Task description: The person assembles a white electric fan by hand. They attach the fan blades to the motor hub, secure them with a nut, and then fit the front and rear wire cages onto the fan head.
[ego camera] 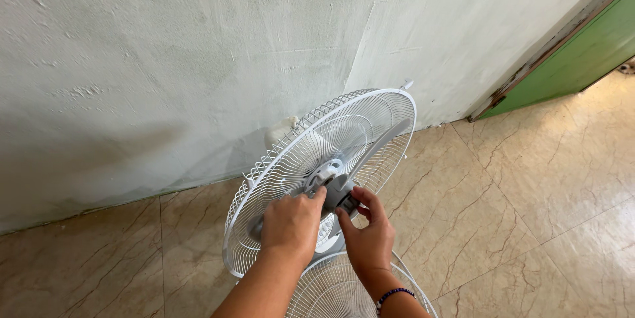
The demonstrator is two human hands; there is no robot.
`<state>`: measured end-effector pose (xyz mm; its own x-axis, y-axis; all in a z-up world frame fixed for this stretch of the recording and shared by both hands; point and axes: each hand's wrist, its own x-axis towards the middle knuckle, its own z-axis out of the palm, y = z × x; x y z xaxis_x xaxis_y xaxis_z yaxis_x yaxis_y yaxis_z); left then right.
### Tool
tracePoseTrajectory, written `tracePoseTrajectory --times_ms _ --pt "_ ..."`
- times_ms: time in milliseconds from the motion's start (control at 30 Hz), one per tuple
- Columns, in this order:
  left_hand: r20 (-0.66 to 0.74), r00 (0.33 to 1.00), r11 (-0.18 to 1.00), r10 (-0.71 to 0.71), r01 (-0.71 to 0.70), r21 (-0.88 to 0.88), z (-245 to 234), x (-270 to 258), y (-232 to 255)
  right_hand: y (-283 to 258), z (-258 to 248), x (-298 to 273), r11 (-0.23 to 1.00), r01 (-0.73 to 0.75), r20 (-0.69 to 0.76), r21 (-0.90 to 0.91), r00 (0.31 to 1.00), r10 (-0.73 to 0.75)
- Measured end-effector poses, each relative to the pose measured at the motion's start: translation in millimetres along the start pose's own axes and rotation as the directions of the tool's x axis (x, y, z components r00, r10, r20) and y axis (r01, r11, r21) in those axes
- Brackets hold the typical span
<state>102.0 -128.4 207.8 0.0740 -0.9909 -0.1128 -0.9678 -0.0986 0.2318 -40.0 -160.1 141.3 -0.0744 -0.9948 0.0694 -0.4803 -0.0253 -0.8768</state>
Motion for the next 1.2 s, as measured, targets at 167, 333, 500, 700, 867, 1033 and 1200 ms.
tracePoseTrajectory --times_ms 167,333,500,700,867,1033,1200 --pt "-0.04 0.999 1.0 0.012 -0.012 -0.008 0.2 0.1 -0.9 5.5 4.4 8.0 0.969 -0.032 -0.053 0.247 0.998 0.046" --pt "-0.033 0.999 1.0 0.02 -0.021 -0.019 2.4 1.6 2.4 14.2 4.9 13.9 0.978 -0.129 -0.167 0.162 0.973 0.156" --pt "-0.022 1.0 1.0 0.013 -0.013 0.018 2.0 1.5 1.6 20.0 2.2 25.1 0.627 -0.675 0.216 0.389 0.728 0.65" --pt "-0.016 1.0 0.999 -0.002 0.003 0.035 0.2 -0.3 -3.8 24.8 -0.9 28.4 0.577 -0.692 0.344 0.434 0.719 0.604" --pt "0.006 1.0 1.0 -0.001 0.001 0.031 -1.1 -0.8 -4.0 21.4 -9.5 26.2 0.67 -0.455 0.139 0.586 0.872 0.47" --pt "0.023 1.0 0.999 -0.006 0.005 0.048 -4.3 -1.0 -2.0 8.5 -14.9 36.0 0.593 -0.611 0.078 0.525 0.728 0.681" --pt "0.049 0.999 0.998 -0.004 0.0 0.07 -7.5 0.7 -0.4 2.5 -29.6 42.3 0.477 -0.628 0.244 0.615 0.727 0.642"
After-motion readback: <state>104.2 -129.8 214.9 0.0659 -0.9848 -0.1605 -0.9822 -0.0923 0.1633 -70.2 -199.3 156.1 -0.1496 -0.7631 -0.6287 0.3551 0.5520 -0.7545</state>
